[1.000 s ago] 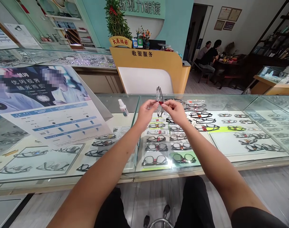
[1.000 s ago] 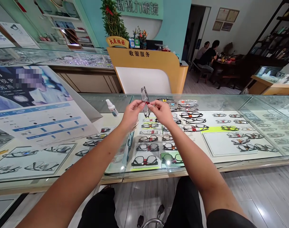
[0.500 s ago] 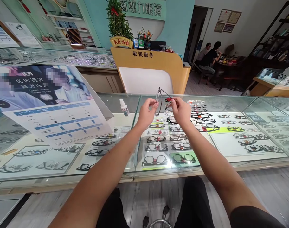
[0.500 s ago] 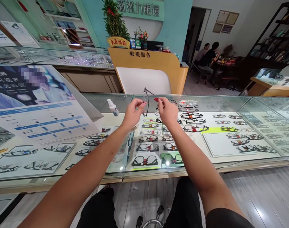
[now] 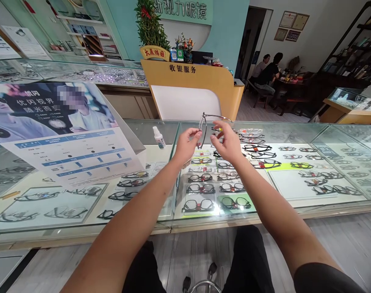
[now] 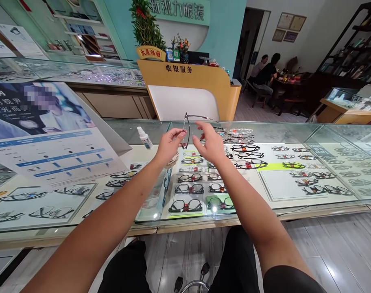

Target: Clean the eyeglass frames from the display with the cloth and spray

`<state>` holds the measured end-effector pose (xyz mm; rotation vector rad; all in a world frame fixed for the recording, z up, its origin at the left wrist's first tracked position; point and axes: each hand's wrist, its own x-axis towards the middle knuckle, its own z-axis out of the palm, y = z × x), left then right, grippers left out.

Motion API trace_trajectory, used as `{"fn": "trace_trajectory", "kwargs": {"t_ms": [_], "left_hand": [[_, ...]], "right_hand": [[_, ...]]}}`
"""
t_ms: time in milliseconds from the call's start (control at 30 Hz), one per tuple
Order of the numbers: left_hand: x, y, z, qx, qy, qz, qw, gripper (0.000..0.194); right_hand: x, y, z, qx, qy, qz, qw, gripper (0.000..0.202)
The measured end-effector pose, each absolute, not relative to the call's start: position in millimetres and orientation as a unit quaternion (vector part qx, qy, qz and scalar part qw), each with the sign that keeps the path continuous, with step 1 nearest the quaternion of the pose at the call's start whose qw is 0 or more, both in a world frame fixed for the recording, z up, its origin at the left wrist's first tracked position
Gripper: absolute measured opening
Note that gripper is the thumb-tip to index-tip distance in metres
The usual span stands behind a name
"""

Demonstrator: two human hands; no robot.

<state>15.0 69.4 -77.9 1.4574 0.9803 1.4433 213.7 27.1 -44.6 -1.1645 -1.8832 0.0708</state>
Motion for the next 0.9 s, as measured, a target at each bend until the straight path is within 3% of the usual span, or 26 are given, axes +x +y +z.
{"fn": "trace_trajectory", "kwargs": {"t_ms": [133,667,900], "left_hand": [[17,67,-79,0.599,0.382,0.565,0.420,0.046],[19,62,-71,0.522,0.401,0.616,0.432,0.043],[5,71,-65,0.457,0.387,0.663,0.450,0.054]], "right_hand": [[207,22,-42,-0.455,-0.815,0.013,0.359,0.049],[224,43,-50,-0.516,-0.745,-0.030,0.421,0.029],[224,43,-48,-0.570,-0.731,-0.003,0.374,0.033]]}}
